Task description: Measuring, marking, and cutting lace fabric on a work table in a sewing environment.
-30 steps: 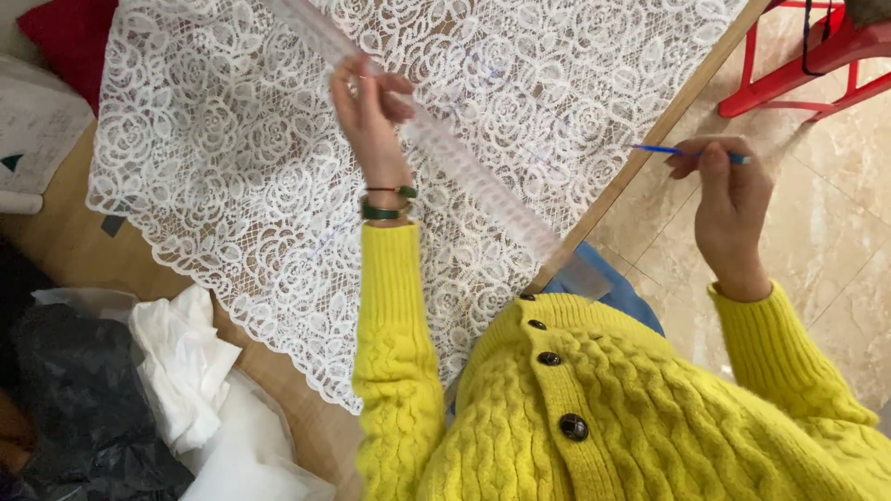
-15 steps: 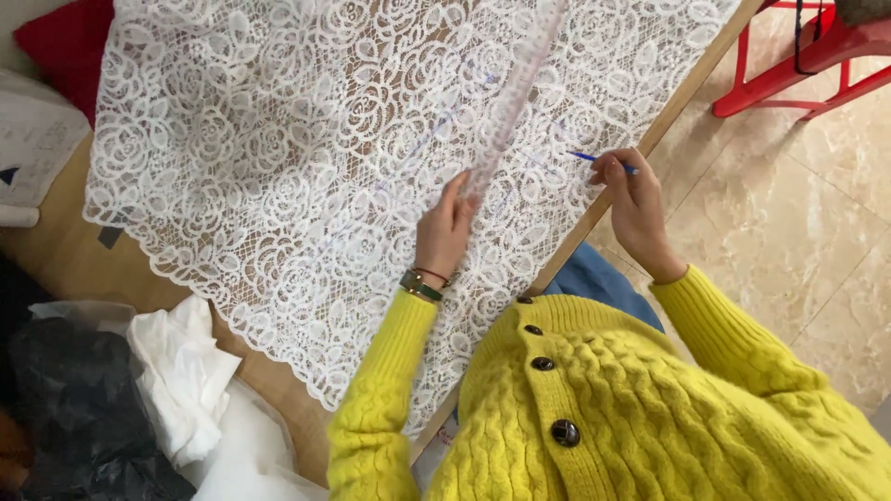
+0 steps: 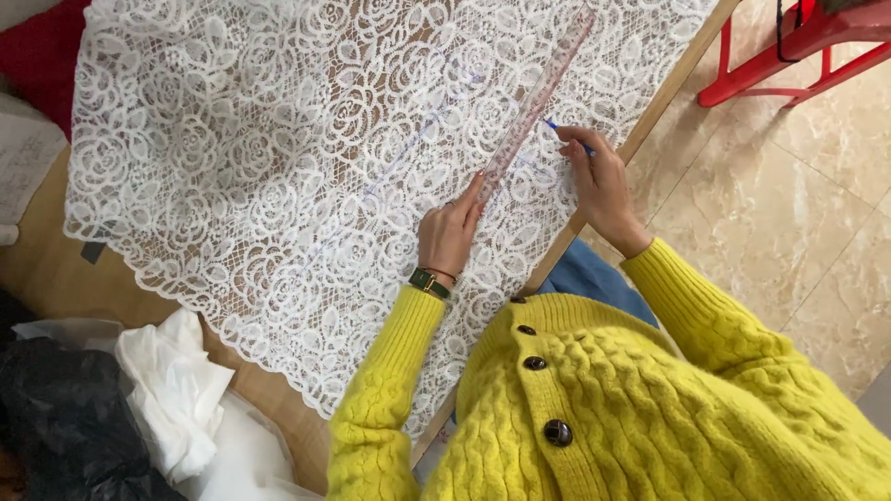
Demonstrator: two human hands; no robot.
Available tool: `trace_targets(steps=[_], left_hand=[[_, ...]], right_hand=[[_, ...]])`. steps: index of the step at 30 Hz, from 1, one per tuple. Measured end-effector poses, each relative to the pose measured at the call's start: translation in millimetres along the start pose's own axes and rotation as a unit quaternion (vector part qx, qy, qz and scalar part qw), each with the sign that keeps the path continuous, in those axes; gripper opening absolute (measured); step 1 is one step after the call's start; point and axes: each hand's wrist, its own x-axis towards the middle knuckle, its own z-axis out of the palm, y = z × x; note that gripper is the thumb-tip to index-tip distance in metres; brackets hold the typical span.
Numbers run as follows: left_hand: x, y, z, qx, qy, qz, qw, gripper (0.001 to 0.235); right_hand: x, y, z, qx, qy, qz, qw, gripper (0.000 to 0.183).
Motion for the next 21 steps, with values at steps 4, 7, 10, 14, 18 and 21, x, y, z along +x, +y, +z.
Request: trace_targets(steps=[4, 7, 10, 14, 18, 21], left_hand=[[-1.4, -10.6, 5.8, 0.014, 0.003, 0.023, 1.0, 0.044], [-0.9, -12.4, 6.5, 0.021, 0.004, 0.032, 0.999, 0.044], [-0.2, -8.9, -0.2, 0.039, 0.012, 0.042, 0.998, 0.045], [1.3, -0.7, -14.8, 0.006, -0.01, 0.019, 1.0, 0.044], [2.9, -5.4, -12.2, 0.008, -0.015, 0.027, 0.999, 0.045], [5.6, -11.3, -6.2, -0.009, -0.018, 0.01, 1.0, 0.044]], right_hand=[[1.5, -0.1, 0.0, 0.005, -0.007, 0.002, 1.0, 0.029], [2.9, 2.0, 0.5, -0.001, -0.013, -0.001, 1.0, 0.029], [2.7, 1.6, 1.3, -0.007, -0.014, 0.001, 1.0, 0.03], [3.7, 5.8, 2.5, -0.009, -0.013, -0.005, 1.0, 0.03], [5.0, 3.3, 4.3, -0.032, -0.018, -0.028, 0.999, 0.03], [6.1, 2.3, 5.4, -0.059, -0.026, -0.045, 0.997, 0.029]])
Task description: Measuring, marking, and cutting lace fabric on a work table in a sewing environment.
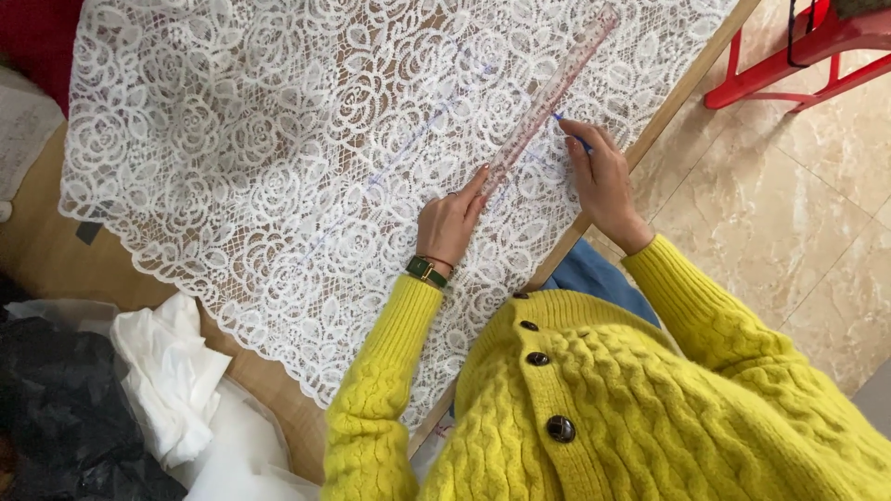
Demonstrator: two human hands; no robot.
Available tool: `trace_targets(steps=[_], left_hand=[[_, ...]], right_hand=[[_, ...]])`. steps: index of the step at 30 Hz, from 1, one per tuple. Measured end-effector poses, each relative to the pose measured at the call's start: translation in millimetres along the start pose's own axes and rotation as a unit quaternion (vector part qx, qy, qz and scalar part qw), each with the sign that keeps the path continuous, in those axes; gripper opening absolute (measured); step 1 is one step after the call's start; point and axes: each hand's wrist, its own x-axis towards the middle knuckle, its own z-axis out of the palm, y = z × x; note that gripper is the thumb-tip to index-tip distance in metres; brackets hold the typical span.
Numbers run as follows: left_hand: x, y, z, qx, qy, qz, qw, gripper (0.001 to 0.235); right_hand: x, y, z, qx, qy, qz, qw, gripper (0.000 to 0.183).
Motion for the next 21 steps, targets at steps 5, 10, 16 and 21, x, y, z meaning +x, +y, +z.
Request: trace_targets(steps=[5, 10, 16, 21], left_hand=[[1.7, -6.1, 10.3, 0.017, 0.0, 0.003, 1.0, 0.044], [2.3, -11.9, 18.0, 0.023, -0.002, 0.005, 1.0, 0.045], [1.7, -6.7, 15.7, 0.022, -0.002, 0.003, 1.0, 0.046], [4.2, -14.1, 29.4, 0.048, 0.042, 0.012, 0.998, 0.042]], right_hand=[[-18.0, 7.2, 19.5, -0.077, -0.046, -0.038, 0.995, 0.028], [-23.2, -6.4, 18.8, -0.091, -0.092, -0.037, 0.991, 0.027], [23.6, 30.8, 0.5, 0.011, -0.033, 0.04, 0.999, 0.027], [36.4, 11.8, -9.1, 0.002, 0.045, 0.038, 0.998, 0.03]])
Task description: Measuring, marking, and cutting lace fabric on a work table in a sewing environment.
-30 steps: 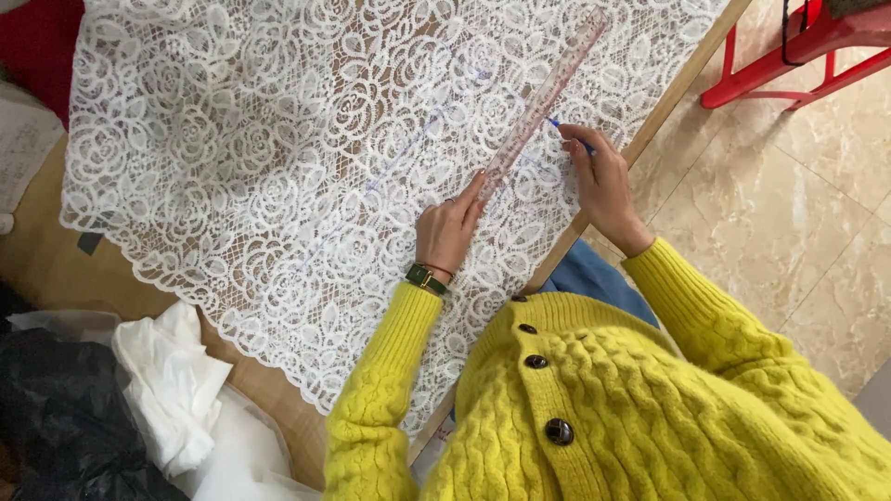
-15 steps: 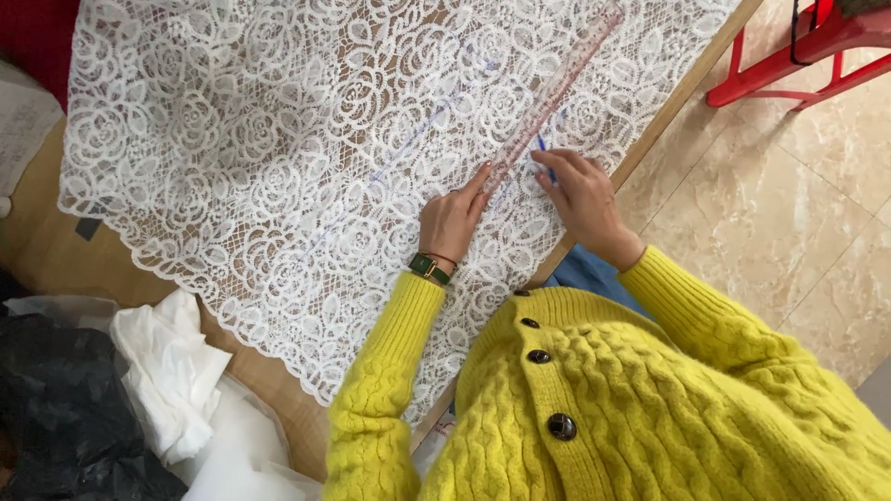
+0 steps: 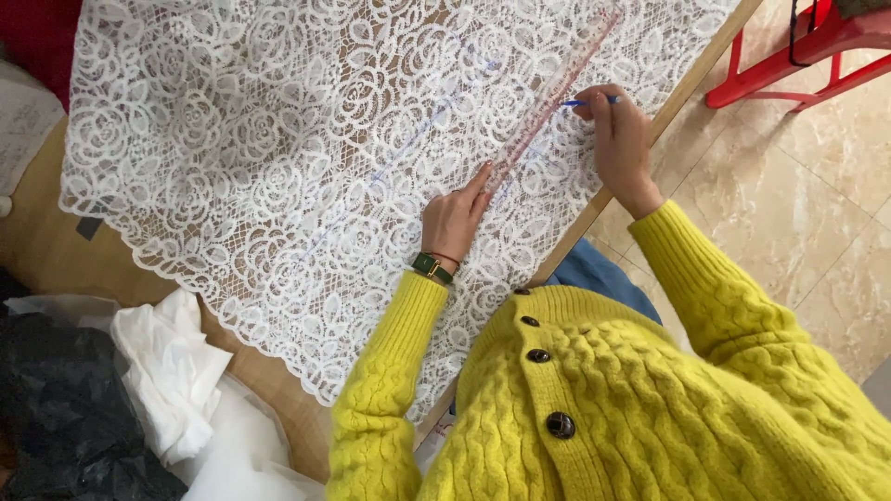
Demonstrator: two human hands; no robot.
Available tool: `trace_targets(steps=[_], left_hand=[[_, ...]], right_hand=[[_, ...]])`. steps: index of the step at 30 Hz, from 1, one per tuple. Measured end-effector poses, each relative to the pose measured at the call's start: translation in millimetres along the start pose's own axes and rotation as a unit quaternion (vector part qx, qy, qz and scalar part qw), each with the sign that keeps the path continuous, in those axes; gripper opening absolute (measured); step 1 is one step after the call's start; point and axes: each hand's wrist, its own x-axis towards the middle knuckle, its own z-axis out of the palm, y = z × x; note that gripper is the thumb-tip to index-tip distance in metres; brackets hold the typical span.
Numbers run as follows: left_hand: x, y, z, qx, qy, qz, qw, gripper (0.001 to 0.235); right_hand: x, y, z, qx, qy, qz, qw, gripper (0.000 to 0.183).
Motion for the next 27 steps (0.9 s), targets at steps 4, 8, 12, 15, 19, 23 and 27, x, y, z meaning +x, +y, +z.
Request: trace_targets(steps=[4, 8, 12, 15, 19, 23, 27], left_hand=[[-2.4, 10.8, -20.1, -0.021, -0.025, -0.001, 0.999, 0.046], [-4.2, 13.0, -21.5, -0.012, -0.019, 0.003, 1.0, 0.045], [-14.3, 27.0, -39.4, -0.049, -0.007, -0.005, 0.999, 0.043], [-17.4, 18.3, -26.3, -0.041, -0.009, -0.018, 0.999, 0.042], [-17.3, 24.2, -27.2, -0.036, -0.004, -0.025, 0.999, 0.043], [-19.3, 19.6, -18.8, -0.011, 0.009, -0.009, 1.0, 0.045], [-17.8, 15.7, -11.9, -0.007, 0.009, -0.013, 1.0, 0.044]], right_hand=[[-38.6, 31.8, 26.8, -0.174, -0.023, -0.129, 0.976, 0.024], [-72.2, -21.3, 24.8, -0.102, -0.084, -0.178, 0.975, 0.024], [-72.1, -13.9, 13.2, -0.028, -0.029, -0.148, 0.988, 0.018], [-61.0, -27.0, 1.3, -0.009, -0.035, -0.097, 0.995, 0.02], [-57.8, -28.1, 5.1, -0.01, -0.043, -0.084, 0.996, 0.023], [-59.7, -26.7, 9.6, -0.031, -0.052, -0.109, 0.992, 0.022], [-58.8, -21.8, 15.1, -0.055, -0.056, -0.129, 0.988, 0.02]])
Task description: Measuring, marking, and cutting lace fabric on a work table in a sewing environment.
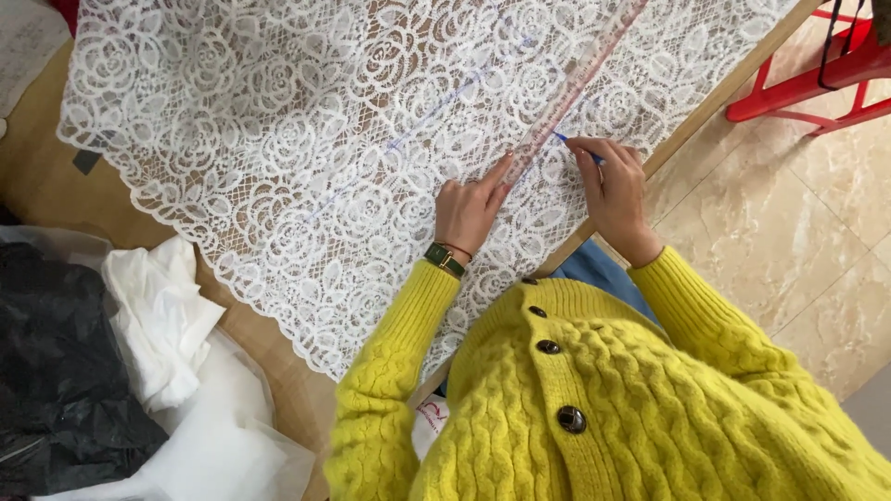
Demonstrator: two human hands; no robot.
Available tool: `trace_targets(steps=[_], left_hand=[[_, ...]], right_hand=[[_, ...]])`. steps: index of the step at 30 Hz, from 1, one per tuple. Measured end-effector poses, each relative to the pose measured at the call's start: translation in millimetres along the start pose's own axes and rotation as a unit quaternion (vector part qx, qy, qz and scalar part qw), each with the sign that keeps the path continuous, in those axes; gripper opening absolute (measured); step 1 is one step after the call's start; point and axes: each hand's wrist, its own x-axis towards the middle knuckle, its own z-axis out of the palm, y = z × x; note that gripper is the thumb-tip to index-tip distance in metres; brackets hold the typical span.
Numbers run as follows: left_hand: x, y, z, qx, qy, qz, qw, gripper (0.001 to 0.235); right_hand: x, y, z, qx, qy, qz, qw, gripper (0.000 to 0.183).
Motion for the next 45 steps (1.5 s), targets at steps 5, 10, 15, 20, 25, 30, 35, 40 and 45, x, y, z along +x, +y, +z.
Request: trace_targets(steps=[5, 10, 15, 20, 25, 30, 35, 40, 45], left_hand=[[0.6, 3.4, -4.7, 0.024, -0.005, -0.003, 1.0, 0.045], [0.7, -5.4, 9.7, 0.026, -0.025, -0.012, 0.999, 0.045], [-0.8, -3.0, 9.4, 0.051, -0.022, -0.012, 0.998, 0.047], [-0.5, -14.8, 29.8, 0.063, -0.015, -0.013, 0.998, 0.048], [0.0, -17.8, 36.7, 0.077, 0.004, -0.014, 0.997, 0.049], [-0.9, -8.9, 19.9, 0.052, -0.01, -0.008, 0.999, 0.048], [4.4, -11.6, 9.6, -0.044, 0.024, -0.026, 0.998, 0.046], [0.8, 20.9, -92.4, -0.129, 0.133, -0.041, 0.982, 0.044], [-4.6, 44.2, -168.7, -0.096, 0.407, -0.011, 0.908, 0.035]], right_hand=[[-15.7, 6.6, 15.6, -0.051, -0.036, -0.02, 0.998, 0.021], [-38.6, -34.2, 26.1, -0.083, -0.141, -0.036, 0.986, 0.024], [-20.1, -4.0, 35.5, 0.009, -0.076, 0.018, 0.997, 0.027], [26.9, 26.4, 1.4, 0.04, -0.029, 0.058, 0.997, 0.026], [-7.9, -3.2, 14.4, -0.084, -0.023, -0.066, 0.994, 0.017], [-38.1, -79.5, -12.7, 0.135, -0.195, -0.12, 0.964, 0.023], [-46.2, -52.1, -35.8, 0.133, -0.097, -0.082, 0.983, 0.034], [-37.2, -68.5, -52.8, 0.168, -0.109, -0.07, 0.977, 0.031], [-19.7, -65.2, -52.7, 0.154, -0.213, -0.104, 0.959, 0.024]])
